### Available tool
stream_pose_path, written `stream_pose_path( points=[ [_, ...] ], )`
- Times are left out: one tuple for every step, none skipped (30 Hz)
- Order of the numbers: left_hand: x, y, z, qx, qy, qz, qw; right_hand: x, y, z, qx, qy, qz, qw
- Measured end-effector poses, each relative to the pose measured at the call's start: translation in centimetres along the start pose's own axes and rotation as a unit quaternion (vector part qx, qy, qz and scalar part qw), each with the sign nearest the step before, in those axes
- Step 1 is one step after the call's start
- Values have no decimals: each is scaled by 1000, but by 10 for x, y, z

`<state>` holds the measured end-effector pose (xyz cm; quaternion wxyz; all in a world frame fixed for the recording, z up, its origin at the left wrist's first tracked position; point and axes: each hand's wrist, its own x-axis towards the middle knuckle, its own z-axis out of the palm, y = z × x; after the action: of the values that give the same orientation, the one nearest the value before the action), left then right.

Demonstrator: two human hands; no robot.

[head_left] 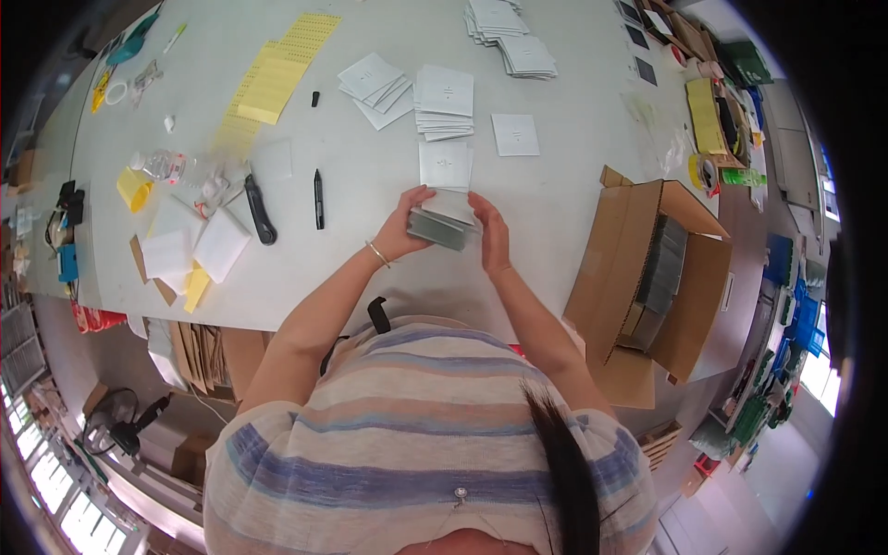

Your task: The person counts and stacks small gray plates, then marks small white packets with a marker pen.

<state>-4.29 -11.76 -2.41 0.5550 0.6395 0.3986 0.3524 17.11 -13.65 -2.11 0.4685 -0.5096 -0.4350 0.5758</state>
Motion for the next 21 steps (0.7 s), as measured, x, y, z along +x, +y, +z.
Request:
stream_pose_path(
  points=[
    [4,-1,3,-29,11,-10,999,-7,8,9,11,34,-30,999],
    [6,1,4,-57,21,-20,998,-12,11,21,23,68,-60,996],
    [7,2,4,-58,23,-24,998,-12,15,32,24,66,-57,996],
    [8,7,3,-97,18,-68,993,-10,12,46,38,107,-51,992],
    [9,9,1,-137,12,-111,984,-9,8,56,52,149,-45,986],
    [9,9,2,-137,14,-114,984,-10,1,61,30,150,-43,987],
    [9,8,2,-147,13,-100,984,-13,-2,63,29,150,-40,987],
    [9,8,2,-157,13,-87,984,-17,-4,65,17,151,-25,988],
    [10,6,0,-159,13,-88,983,-21,-6,68,4,151,-10,988],
    [10,4,-2,-161,1,-61,985,-27,-8,75,2,147,-8,989],
    [8,5,-3,-162,-11,-34,986,-36,-9,83,-3,183,-1,983],
    [4,6,-1,-165,-7,-36,986,-44,-10,89,-9,218,5,976],
    [2,9,0,-149,-24,-51,987,-54,-8,92,-11,217,7,976],
    [-1,13,1,-133,-41,-66,988,-65,-6,95,-20,213,5,977],
    [-4,18,2,-136,-37,-68,988,-71,-2,96,-29,209,2,977],
    [-9,25,3,-116,-29,-86,989,-76,3,92,-30,203,4,979],
    [-14,28,4,-96,-21,-105,990,-78,9,82,-42,137,0,990],
    [-18,27,6,-97,-16,-106,989,-78,13,70,-52,69,-4,996],
    [-23,24,7,-89,4,-90,992,-73,12,59,-53,63,-3,997],
    [-26,22,8,-82,21,-73,994,-64,8,47,-39,-4,60,997],
    [-27,24,9,-83,23,-74,994,-55,5,37,-26,-67,124,990]
  ],
)
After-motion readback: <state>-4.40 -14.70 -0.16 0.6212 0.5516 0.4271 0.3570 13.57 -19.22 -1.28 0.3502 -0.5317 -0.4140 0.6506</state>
